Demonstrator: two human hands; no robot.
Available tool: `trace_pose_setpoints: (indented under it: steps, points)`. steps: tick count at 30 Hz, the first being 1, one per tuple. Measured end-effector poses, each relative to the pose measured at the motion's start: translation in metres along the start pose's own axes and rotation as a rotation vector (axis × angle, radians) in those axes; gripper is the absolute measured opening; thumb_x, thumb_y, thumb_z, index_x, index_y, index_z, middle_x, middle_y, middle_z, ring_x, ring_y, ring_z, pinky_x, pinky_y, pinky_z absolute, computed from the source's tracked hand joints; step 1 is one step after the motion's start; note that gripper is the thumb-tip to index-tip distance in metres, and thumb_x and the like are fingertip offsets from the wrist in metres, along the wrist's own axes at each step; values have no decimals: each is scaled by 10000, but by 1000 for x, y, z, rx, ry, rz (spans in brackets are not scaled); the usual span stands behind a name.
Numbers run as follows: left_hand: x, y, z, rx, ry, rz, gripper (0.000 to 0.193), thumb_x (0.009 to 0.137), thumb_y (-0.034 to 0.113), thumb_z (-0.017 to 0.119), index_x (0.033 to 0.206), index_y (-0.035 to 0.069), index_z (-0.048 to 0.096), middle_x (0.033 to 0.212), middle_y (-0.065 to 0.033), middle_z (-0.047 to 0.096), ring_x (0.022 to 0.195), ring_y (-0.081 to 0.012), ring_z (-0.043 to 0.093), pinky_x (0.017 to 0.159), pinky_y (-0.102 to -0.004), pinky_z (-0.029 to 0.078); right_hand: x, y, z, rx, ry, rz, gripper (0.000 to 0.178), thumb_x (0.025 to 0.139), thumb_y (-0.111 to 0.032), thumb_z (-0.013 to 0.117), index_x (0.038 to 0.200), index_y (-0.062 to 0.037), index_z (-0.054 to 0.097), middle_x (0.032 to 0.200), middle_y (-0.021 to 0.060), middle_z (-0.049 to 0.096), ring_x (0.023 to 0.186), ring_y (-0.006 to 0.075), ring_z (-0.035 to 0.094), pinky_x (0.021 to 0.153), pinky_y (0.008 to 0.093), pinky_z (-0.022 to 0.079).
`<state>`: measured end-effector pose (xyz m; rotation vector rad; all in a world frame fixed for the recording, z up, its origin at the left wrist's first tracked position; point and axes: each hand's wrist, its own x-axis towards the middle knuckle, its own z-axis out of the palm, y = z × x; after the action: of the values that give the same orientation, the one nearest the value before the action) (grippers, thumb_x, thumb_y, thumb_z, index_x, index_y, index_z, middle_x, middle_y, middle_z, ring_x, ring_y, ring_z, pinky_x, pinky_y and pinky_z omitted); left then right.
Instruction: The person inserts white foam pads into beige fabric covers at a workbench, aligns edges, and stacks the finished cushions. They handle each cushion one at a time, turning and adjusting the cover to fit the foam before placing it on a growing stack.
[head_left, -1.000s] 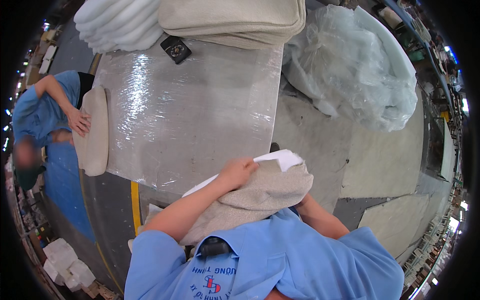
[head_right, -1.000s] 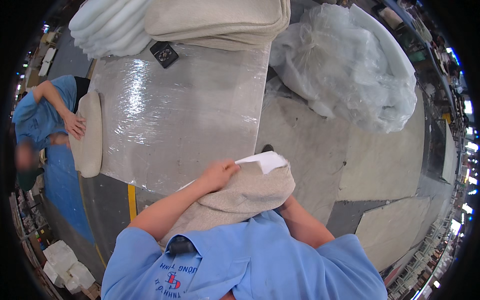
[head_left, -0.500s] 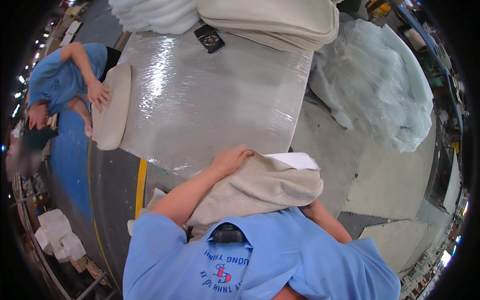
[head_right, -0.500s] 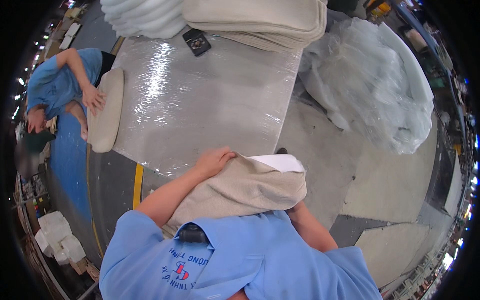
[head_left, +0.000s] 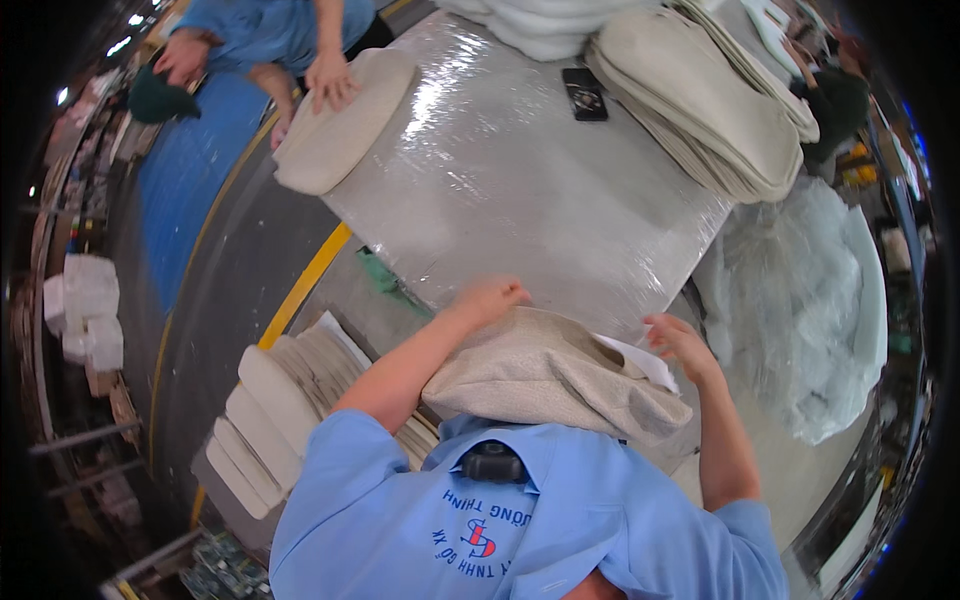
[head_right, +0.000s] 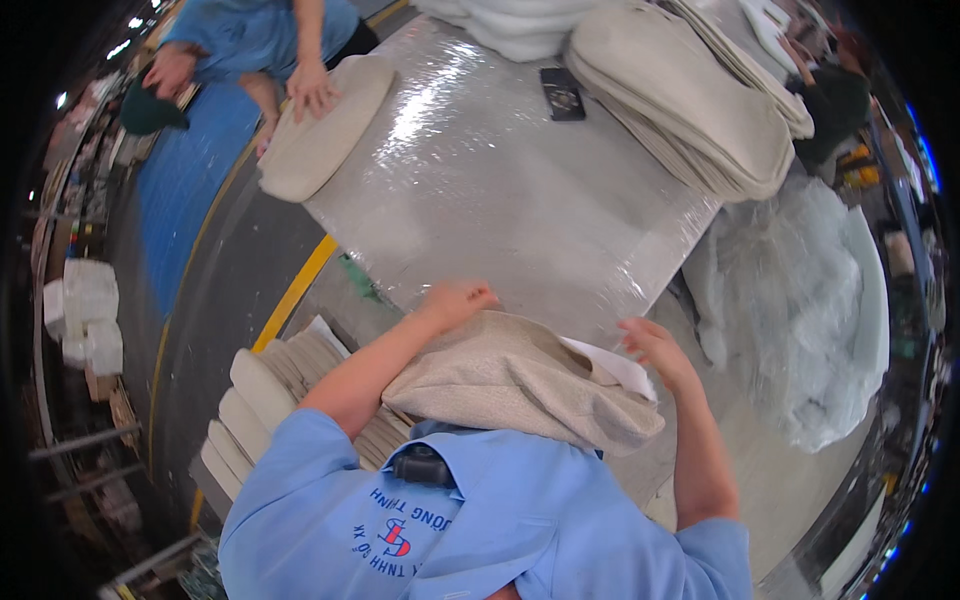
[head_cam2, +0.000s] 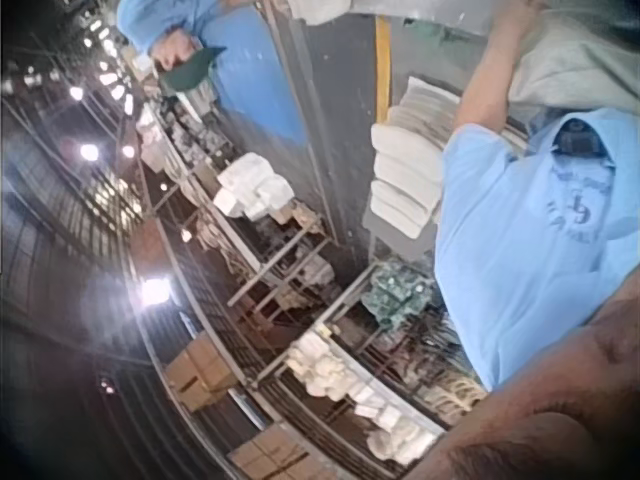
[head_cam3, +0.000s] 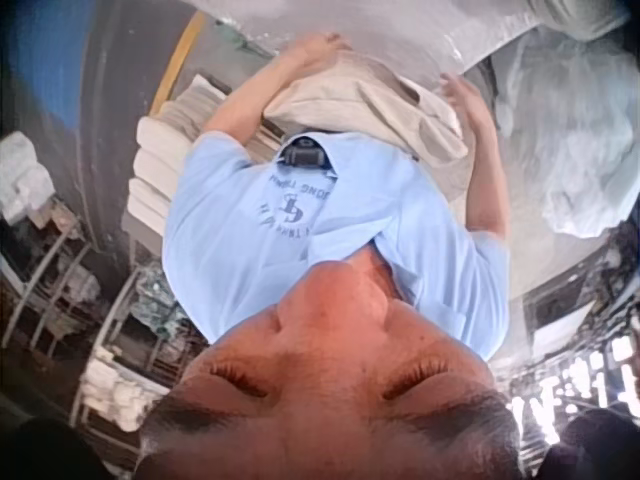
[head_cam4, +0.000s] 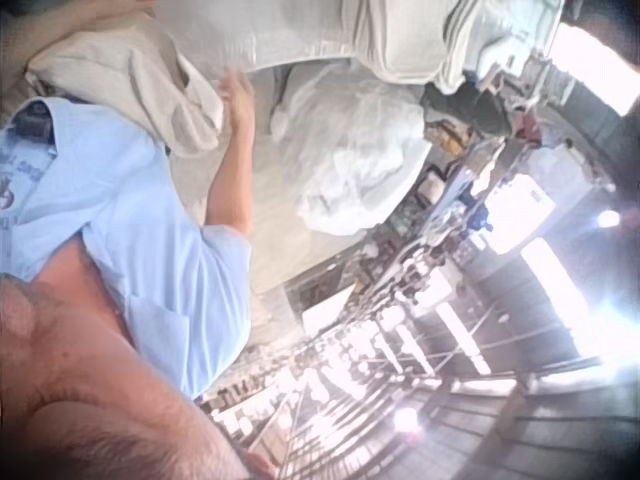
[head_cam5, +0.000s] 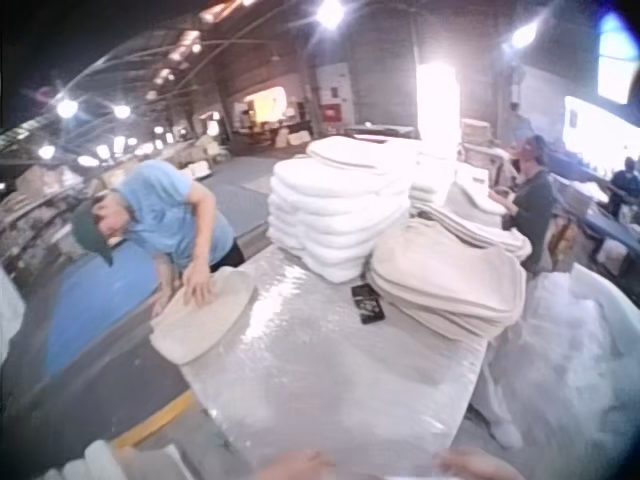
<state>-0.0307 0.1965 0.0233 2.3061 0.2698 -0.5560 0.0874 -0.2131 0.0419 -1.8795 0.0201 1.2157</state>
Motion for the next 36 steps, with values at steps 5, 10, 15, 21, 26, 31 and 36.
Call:
trace_pose_setpoints:
  steps: [5,10,15,21,26,31,36]
  points:
    - [-82,-88,-33,-281,746,-334,304,1035,333,620,1060,59,748,941,-199,743,878,-362,730,777,-478,551,34,-101,98,-867,-337,-136,572,1035,-509,618,1334,-25,680,1319,222,705,1241,368,661,1020,439,523]
    - [-160,-78,95,-271,-57,-201,434,885,272,779,1251,49,715,1237,-227,721,1160,-372,694,974,-461,549,27,-60,137,-832,-28,-327,455,1054,-447,577,1160,-20,695,1064,305,728,1029,497,691,893,539,534]
    - [-89,15,126,-451,370,435,603,927,334,779,1399,6,597,1390,-248,662,1269,-375,646,1057,-442,517,22,-34,123,-326,140,-348,389,1082,-343,560,1145,8,715,1007,253,760,953,423,736,822,474,570]
    - [5,138,36,-995,372,258,622,1010,374,681,1451,-25,497,1330,-230,669,1200,-321,657,1045,-409,516,-28,-75,93,967,151,-375,397,1110,-208,499,1316,99,643,1172,183,748,982,259,759,852,375,627]
    - [34,199,15,-1018,-143,148,461,1047,383,601,1257,-26,561,1097,-149,675,997,-240,644,915,-377,541,-43,-57,125,1051,447,-558,551,1122,-379,469,1501,17,520,1388,197,671,1186,326,706,1038,462,589]
    - [31,159,69,-209,-190,273,401,989,367,661,996,-28,593,922,-105,656,833,-209,550,758,-397,500,-46,28,239,1683,112,-455,604,1123,-466,454,1590,-83,424,1543,115,571,1295,328,646,1079,489,550]
    - [17,101,119,-538,-173,231,346,1065,349,614,904,44,601,849,-43,641,781,-134,523,703,-339,476,-54,46,249,1436,338,-245,570,1104,-495,499,1539,-128,529,1464,95,638,1264,294,659,1045,478,551]
